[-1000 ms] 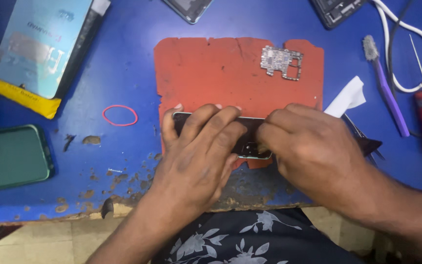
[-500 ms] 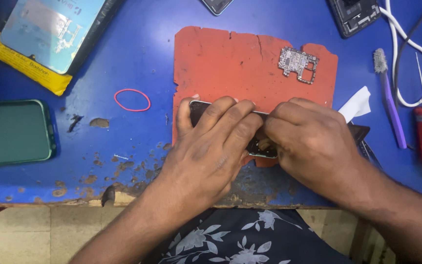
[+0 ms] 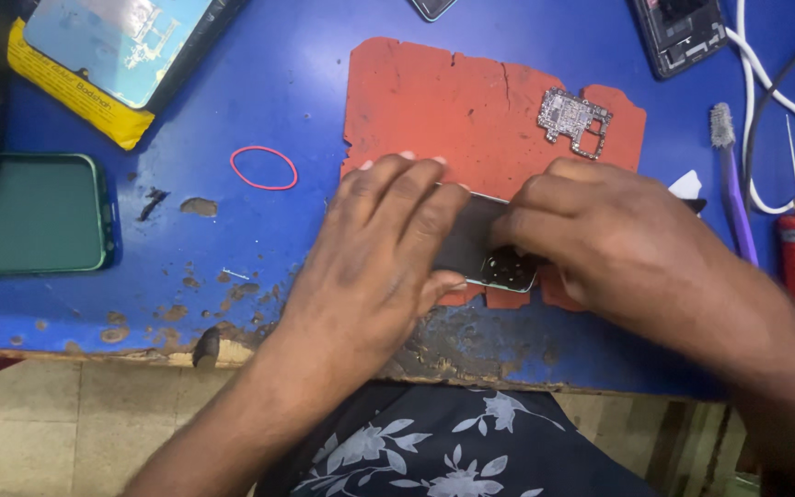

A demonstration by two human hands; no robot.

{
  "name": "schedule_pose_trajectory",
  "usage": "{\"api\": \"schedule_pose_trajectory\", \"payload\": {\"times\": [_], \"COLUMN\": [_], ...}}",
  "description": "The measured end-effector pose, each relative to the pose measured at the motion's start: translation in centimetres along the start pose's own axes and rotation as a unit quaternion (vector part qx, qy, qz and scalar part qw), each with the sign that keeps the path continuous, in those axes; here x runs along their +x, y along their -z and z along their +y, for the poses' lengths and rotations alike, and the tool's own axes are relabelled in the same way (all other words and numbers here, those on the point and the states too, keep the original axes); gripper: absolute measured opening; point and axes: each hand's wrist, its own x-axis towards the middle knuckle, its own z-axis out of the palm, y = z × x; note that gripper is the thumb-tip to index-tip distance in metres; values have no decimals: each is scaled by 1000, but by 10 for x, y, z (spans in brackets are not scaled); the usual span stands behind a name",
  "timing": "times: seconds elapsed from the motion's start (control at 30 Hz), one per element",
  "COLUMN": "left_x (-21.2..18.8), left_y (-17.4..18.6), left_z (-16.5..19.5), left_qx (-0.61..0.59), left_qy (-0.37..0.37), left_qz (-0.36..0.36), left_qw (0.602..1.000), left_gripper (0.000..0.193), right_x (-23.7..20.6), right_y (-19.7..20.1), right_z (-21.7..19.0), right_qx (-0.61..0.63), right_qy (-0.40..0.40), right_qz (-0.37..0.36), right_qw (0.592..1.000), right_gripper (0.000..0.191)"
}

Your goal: The person cleans the interior of a disassembled smartphone with a wipe, then handles a teal back cover and uses a prying tool to remove the camera module from the cover. The person then cleans the removed camera module with a brush and tweezers.

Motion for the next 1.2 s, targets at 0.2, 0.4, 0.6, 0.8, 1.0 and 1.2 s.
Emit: {"api": "schedule_pose_trajectory", "payload": {"times": [0.2,0.4,0.6,0.8,1.0,1.2], "left_x": [-1,2,3,4,0,-14], "left_y": [1,0,3,-1,-3,-16], "left_z": [1,0,0,0,11,34], "left_qx": [-11,-21,-32,-1,16,3], "left_qy": [7,3,15,9,29,52], "left_qz": [-4,-3,-10,6,103,58], "left_qw": [1000,1000,999,1000,994,997], "left_gripper": [72,74,77,78,66,78], "right_x": [12,23,35,39,11,-14], "right_y": [-10,-6,-4,-3,11,-16], "right_z": [4,12,13,15,2,-23], "right_qx": [55,63,78,139,118,242], "right_qy": [-6,52,141,154,-124,-268], "right_qz": [40,-38,-54,-38,39,120], "right_qw": [998,996,986,978,984,925], "right_gripper": [26,30,23,22,14,15]}}
